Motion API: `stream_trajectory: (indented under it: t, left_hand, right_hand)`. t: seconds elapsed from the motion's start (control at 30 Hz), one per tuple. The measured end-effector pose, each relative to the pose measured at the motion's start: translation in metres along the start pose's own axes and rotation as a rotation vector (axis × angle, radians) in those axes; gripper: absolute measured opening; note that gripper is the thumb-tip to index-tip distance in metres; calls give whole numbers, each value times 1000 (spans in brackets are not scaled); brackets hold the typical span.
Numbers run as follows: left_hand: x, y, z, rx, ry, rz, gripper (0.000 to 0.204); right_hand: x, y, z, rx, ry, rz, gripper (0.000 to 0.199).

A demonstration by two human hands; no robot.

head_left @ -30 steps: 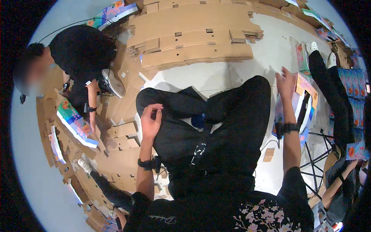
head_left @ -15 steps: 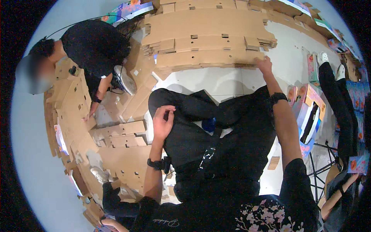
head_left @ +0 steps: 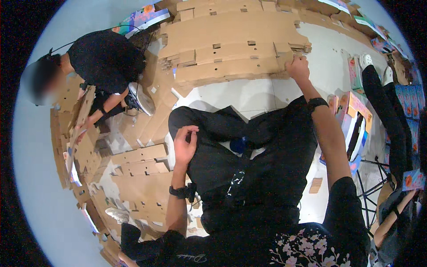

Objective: Assembling colourful cardboard peach boxes on the floor.

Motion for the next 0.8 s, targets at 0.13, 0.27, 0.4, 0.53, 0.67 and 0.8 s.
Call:
stream_trajectory:
  t: [0.13,0.27,0.4,0.53,0.67,0.8]
  left_hand:
    - [1,-1,-1,46,3,-30,15]
    - [0,1,-2,59,-15,-45,15]
    - [2,3,-1,33,-20,-2,15]
    - [7,8,-3,-40,16,-32,14]
    - [11,18,-9,-61,43,-115,13]
    - [7,39,-12,-47,-4,-172,14]
  right_hand:
    - [6,-7,3,-271,32,220,41]
    - [12,-3,18,-287,-156,388,35]
    - [67,10,37,-346,-252,576,35]
    - [154,4,-2,-503,-250,1587,34]
    - [213,-27,-54,-706,-451,1847,35]
    - [252,-51,-113,-889,-474,2139,37]
Point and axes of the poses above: each hand's wrist, its own z-axis towards the middle knuckle, its own x-axis out of the back of the hand, y = z × x, the point moved 5 cm from there along z, towards the middle knuckle, and after that the axes turned 4 degrees about y, right-handed, at the moved point
